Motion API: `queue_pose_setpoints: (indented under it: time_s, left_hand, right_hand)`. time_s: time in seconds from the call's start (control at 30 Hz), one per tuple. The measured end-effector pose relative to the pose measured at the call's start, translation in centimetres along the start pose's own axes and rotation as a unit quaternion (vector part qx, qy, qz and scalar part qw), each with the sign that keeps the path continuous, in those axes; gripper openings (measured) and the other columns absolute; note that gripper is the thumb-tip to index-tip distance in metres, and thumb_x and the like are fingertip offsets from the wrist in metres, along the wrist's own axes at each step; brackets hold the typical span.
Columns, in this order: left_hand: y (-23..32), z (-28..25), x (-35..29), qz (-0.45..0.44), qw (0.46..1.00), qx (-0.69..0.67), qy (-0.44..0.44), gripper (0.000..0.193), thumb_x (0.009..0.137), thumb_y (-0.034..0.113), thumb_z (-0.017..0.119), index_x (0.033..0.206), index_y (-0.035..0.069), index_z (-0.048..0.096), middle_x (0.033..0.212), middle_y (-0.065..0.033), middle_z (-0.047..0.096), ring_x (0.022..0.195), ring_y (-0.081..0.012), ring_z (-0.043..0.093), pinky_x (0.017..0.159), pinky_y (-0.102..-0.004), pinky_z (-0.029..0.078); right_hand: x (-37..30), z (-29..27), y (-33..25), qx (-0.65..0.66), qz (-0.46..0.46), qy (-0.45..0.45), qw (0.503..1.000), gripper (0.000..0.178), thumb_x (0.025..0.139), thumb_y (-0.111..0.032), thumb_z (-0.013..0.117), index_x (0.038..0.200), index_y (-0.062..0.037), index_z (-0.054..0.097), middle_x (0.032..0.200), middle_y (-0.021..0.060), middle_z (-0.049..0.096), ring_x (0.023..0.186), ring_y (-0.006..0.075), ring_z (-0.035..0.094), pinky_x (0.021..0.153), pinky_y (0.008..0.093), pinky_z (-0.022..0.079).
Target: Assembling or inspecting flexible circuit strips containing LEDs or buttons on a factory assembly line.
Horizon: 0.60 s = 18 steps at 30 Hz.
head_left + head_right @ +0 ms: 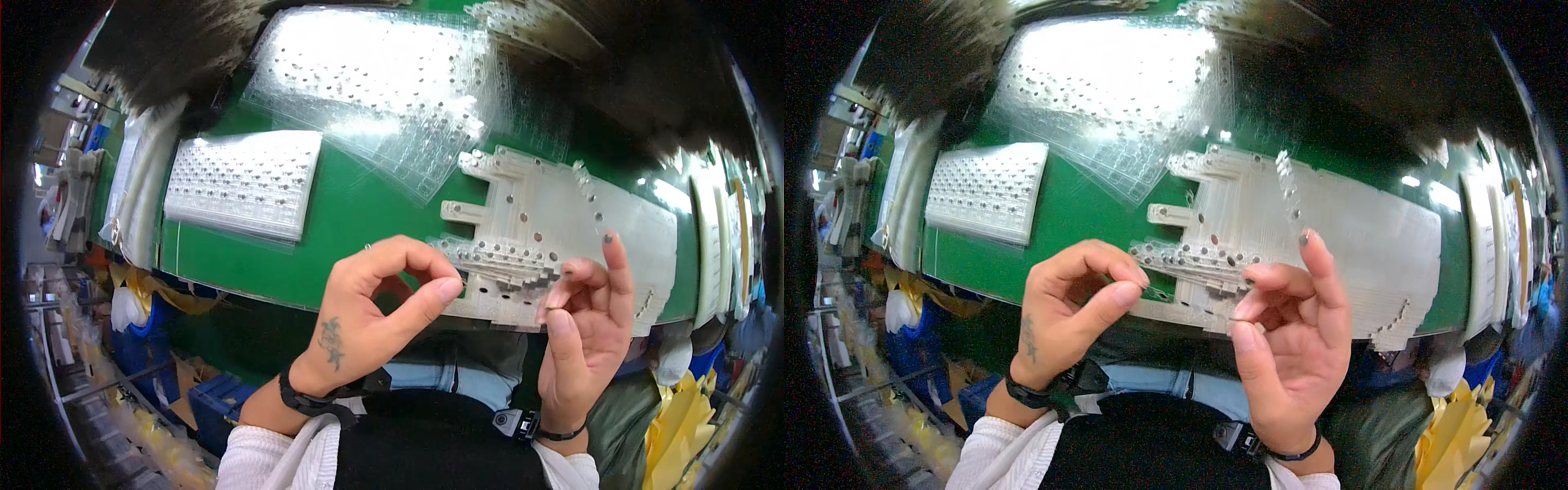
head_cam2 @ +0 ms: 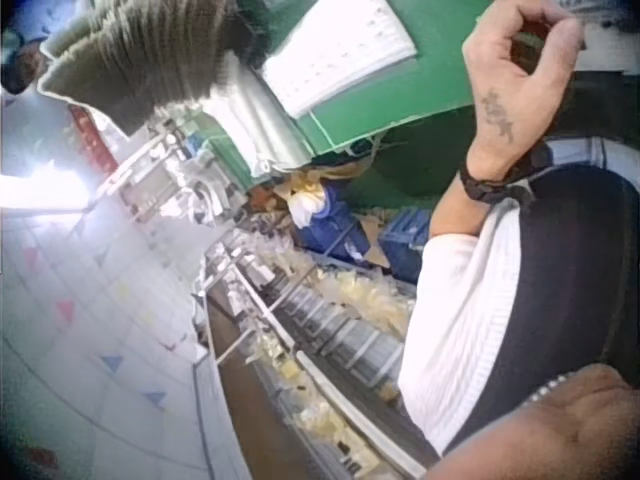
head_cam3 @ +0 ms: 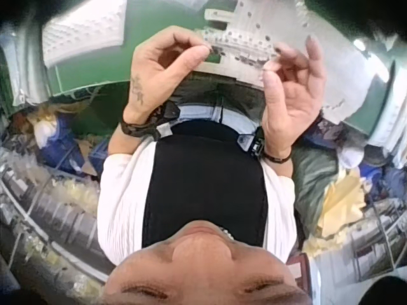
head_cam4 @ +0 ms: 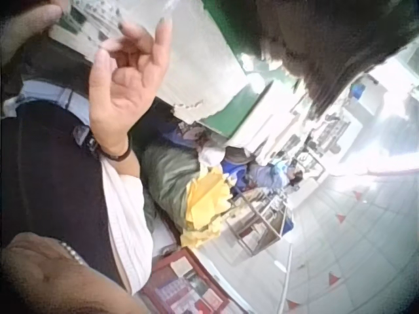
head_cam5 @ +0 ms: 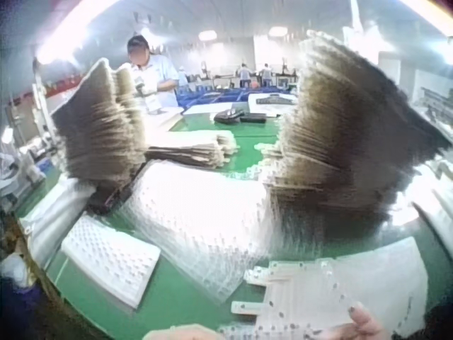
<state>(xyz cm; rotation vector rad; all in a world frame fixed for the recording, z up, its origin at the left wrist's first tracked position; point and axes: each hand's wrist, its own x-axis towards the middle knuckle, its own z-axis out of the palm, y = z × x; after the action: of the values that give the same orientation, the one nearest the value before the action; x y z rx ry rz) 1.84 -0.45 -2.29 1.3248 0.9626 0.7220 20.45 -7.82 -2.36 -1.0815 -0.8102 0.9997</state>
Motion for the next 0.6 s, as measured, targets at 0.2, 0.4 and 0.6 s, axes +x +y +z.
queue_pose_setpoints:
  time_s: [0.2,0.4,0.6]
  left_hand:
    - [1.1,-0.1,-0.6,0.059,0.998,0.014,0.001,0.008,0.086,0.008,0.059,0.087,0.001,0.056,0.097,-0.0111,0.055,0.091,-0.0154,0.051,0.087,-0.0278,0.039]
    - [0.0,0.3,-0.8,0.044,0.997,0.062,0.032,0.012,0.081,0.012,0.065,0.084,0.003,0.057,0.095,-0.0110,0.058,0.092,-0.0186,0.053,0.089,-0.0317,0.038]
    - [-1.6,0.7,-0.7,0.147,0.909,0.379,0.092,0.013,0.064,0.009,0.072,0.069,0.010,0.060,0.095,-0.0029,0.064,0.098,-0.0259,0.056,0.089,-0.0380,0.034]
  right_hand:
    - [-0.2,-0.1,1.3,-0.151,-0.130,-0.019,0.980,0.074,0.079,0.010,0.064,0.144,0.0028,0.030,0.110,0.0166,0.059,0.087,0.0143,0.057,0.080,0.0255,0.048]
    - [0.0,-0.6,2.4,-0.262,-0.230,-0.056,0.936,0.067,0.077,0.011,0.062,0.139,0.0054,0.034,0.114,0.0235,0.059,0.088,0.0204,0.062,0.077,0.0286,0.051]
    - [-0.4,-0.4,2.9,-0.409,-0.178,-0.106,0.889,0.077,0.073,0.012,0.060,0.143,0.0069,0.027,0.136,0.0328,0.046,0.081,0.0164,0.060,0.069,0.0265,0.053]
